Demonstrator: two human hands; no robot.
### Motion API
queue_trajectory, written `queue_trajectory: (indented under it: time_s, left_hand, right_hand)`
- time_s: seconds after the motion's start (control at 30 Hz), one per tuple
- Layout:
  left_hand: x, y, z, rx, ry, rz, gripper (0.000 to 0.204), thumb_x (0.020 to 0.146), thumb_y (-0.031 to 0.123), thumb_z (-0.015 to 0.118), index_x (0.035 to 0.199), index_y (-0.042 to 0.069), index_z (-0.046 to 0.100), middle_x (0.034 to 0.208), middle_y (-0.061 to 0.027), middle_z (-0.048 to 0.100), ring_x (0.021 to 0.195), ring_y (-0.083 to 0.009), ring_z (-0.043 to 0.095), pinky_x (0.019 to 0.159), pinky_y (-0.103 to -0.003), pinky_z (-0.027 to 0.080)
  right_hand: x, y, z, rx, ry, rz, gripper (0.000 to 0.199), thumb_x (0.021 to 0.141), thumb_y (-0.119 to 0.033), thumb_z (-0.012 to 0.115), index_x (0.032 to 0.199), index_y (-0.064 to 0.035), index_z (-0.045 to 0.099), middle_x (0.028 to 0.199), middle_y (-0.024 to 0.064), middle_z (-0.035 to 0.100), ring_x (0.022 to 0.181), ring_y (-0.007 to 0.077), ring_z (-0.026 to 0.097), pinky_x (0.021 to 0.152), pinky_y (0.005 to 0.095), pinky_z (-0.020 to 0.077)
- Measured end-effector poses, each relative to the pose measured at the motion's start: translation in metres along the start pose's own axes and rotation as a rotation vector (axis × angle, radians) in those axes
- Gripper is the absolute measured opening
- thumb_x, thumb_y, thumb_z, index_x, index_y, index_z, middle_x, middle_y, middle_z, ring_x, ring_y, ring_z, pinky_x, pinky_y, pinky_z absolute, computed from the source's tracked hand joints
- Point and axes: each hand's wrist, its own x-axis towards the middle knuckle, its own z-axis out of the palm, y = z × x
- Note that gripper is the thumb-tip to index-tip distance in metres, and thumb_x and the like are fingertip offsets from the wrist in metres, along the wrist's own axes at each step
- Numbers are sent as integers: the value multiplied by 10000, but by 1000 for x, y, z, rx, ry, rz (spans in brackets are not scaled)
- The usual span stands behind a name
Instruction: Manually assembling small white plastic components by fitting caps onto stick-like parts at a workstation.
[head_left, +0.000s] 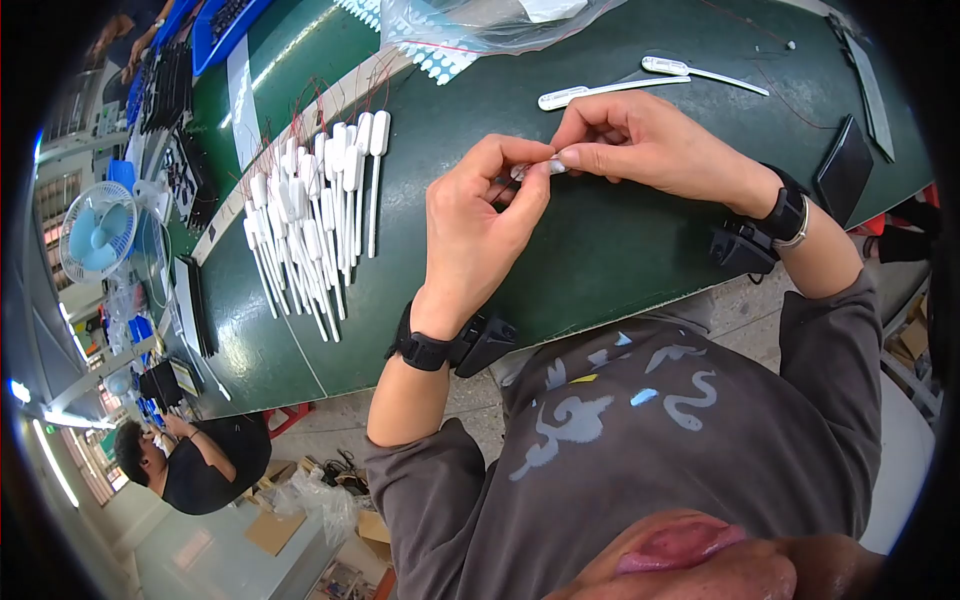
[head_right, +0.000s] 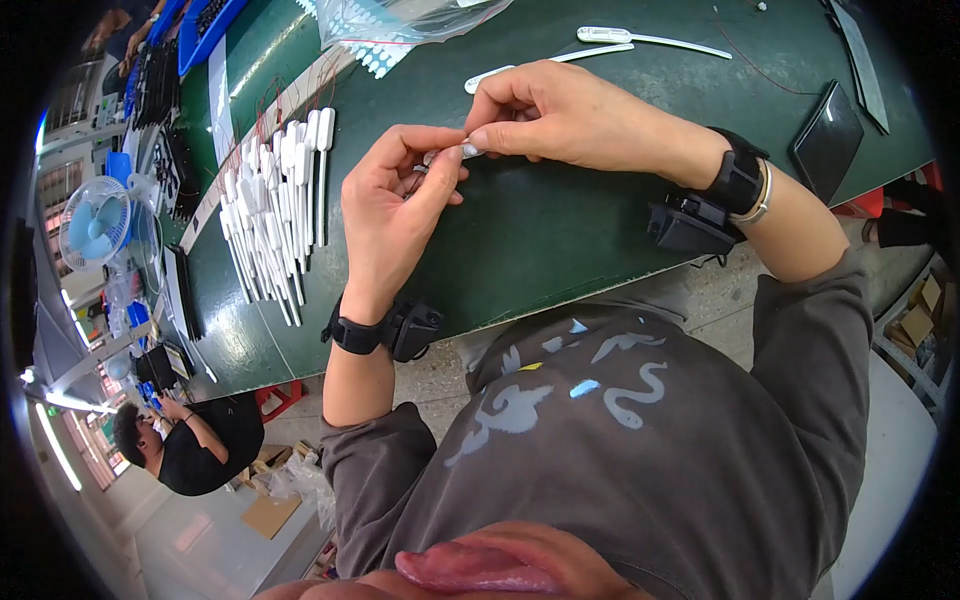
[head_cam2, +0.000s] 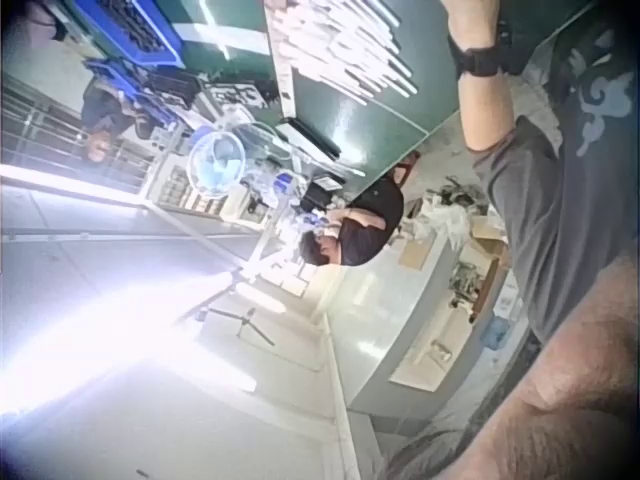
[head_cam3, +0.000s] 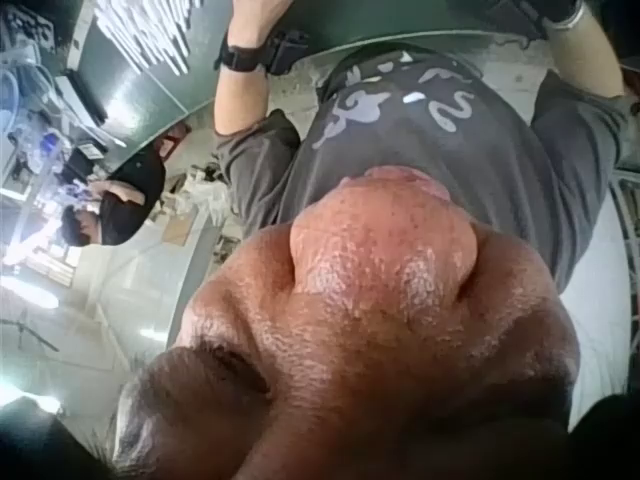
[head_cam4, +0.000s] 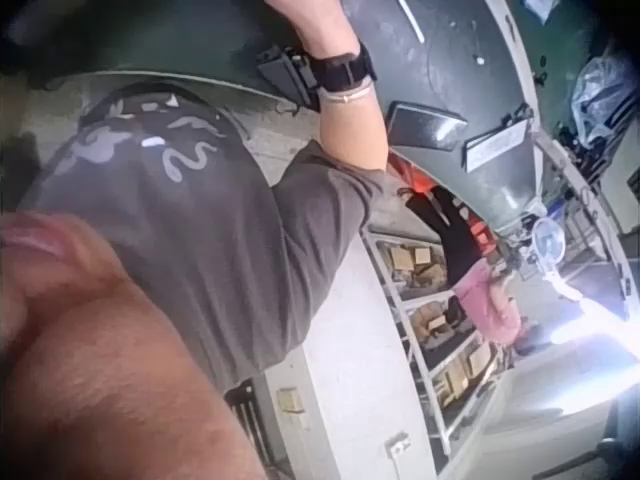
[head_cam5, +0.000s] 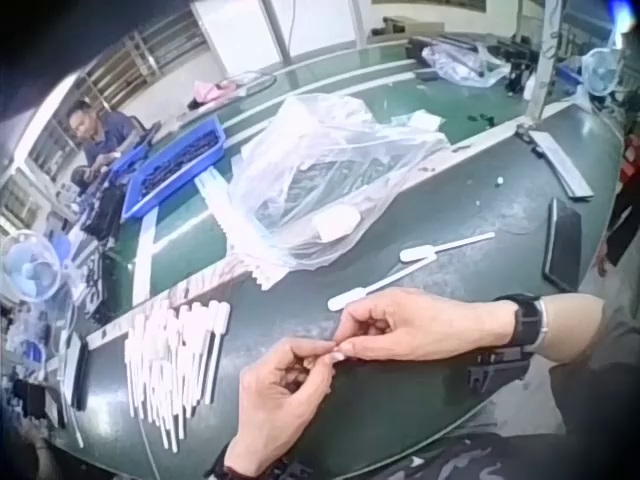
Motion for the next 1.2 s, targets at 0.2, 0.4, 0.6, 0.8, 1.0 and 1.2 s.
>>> queue_trajectory:
  time_s: [0.2, 0.4, 0.6, 0.8, 1.0, 1.2]
  left_hand:
    - [0, 3, 0, -96, -44, -89, 115, 902, 63, 665, 989, -13, 657, 775, -15, 669, 615, -30, 590, 556, -190, 456]
    - [-1, 7, -5, -3, -24, -135, 128, 909, 82, 670, 998, -10, 660, 759, -16, 652, 582, -17, 526, 512, -186, 397]
    - [5, -6, -8, -47, 15, -120, 155, 915, 97, 668, 1022, -14, 661, 743, 2, 632, 558, -3, 442, 507, -187, 352]
    - [5, 2, -12, -29, 30, -150, 184, 921, 95, 657, 1068, -18, 652, 632, 63, 518, 548, -3, 378, 502, -203, 298]
    - [5, 4, -12, -36, 5, -143, 195, 930, 99, 643, 1081, -25, 646, 581, 78, 444, 546, -7, 362, 494, -220, 278]
    - [5, 6, -13, -7, -25, -211, 168, 925, 103, 630, 1011, -37, 666, 553, 68, 422, 525, -17, 340, 490, -231, 282]
  right_hand:
    - [-1, 5, -1, -108, 32, -95, 163, 961, -178, 641, 965, -16, 628, 822, -33, 581, 730, 43, 498, 657, 206, 413]
    - [0, 5, 1, -143, 85, -101, 131, 944, -138, 634, 947, -7, 624, 807, -24, 584, 725, 49, 506, 656, 213, 421]
    - [-3, 0, 8, -313, 205, -156, 121, 928, -110, 632, 940, 10, 619, 792, -2, 585, 712, 59, 516, 638, 222, 426]
    - [-3, -1, 11, -376, 297, -223, 117, 929, -102, 628, 944, 14, 618, 792, 16, 585, 702, 63, 519, 629, 226, 432]
    - [-2, 1, 12, -321, 275, -178, 120, 931, -103, 625, 948, 15, 615, 801, 13, 588, 705, 60, 516, 636, 225, 433]
    - [-1, 2, 13, -297, 257, -172, 140, 933, -126, 630, 950, 11, 610, 795, -7, 573, 697, 50, 500, 631, 218, 423]
